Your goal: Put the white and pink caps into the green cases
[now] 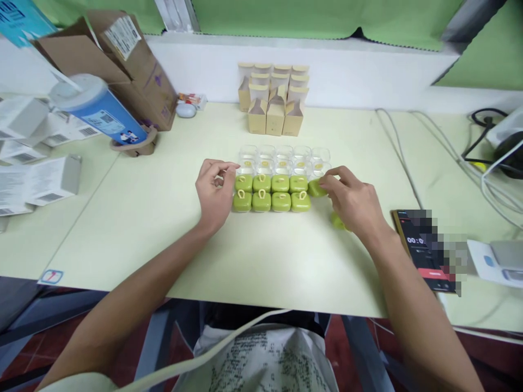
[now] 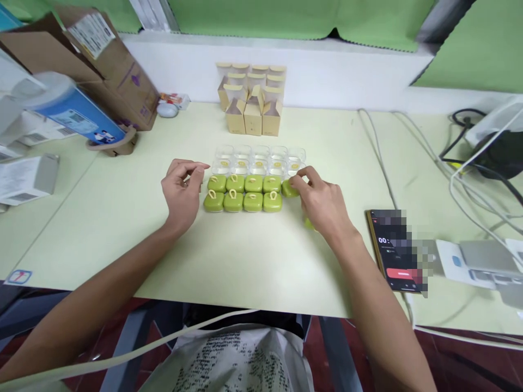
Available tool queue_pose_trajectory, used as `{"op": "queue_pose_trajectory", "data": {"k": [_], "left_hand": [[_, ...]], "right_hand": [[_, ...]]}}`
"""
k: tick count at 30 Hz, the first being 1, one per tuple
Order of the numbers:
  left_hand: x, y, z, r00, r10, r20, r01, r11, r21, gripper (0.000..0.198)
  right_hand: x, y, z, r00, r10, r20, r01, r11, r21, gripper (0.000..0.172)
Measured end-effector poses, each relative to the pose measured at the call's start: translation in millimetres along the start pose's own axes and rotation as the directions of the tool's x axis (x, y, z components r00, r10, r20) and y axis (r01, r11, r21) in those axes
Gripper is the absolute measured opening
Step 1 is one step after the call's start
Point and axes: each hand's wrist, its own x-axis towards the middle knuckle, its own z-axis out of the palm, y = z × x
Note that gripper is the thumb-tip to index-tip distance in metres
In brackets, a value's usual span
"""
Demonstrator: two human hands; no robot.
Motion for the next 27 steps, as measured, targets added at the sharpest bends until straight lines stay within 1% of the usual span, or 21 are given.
{"op": "queue_pose_trajectory", "data": {"k": [3,5,8,10,12,15,24,27], "left_hand": [[0,-1,0.4,1.000,-0.001,0.003,0.001,1.000,0.010,0.021],[0,-1,0.6,1.000,0.004,0.006,-0.004,1.000,0.013,0.020],[-1,-1,0.9,1.000,-0.003,0.017,0.002,1.000,0.017,0.016],[-2,-1,1.3,1.000,-0.004,0.024,0.004,1.000,0.021,0.015],[-2,0,1.7,1.000,0.000,0.023,0.000,1.000,0.023,0.015],[-2,0,2.1,1.000,0.004,0.024,-0.004,1.000,0.022,0.015],[-2,-1,1.8,0.999,0.006,0.031,-0.006,1.000,0.012,0.016],[-2,-2,1.7,0.999,0.005,0.033,-0.005,1.000,0.010,0.015]], "right_hand": [[3,-1,-1,0.999,0.044,-0.022,-0.043,0.997,0.065,0.029],[5,-1,-1,0.997,0.072,-0.042,-0.065,0.986,0.157,0.027],[7,0,-1,0.994,0.104,-0.041,-0.084,0.936,0.341,0.022],[7,1,-1,0.991,0.129,-0.017,-0.111,0.901,0.419,0.017],[8,1,0,0.987,0.158,0.002,-0.143,0.887,0.440,0.015],[9,0,1,0.984,0.178,0.005,-0.162,0.884,0.438,0.015],[10,0,3,0.982,0.184,-0.033,-0.150,0.881,0.448,0.019],[9,2,3,0.982,0.181,-0.046,-0.141,0.880,0.453,0.015]]}}
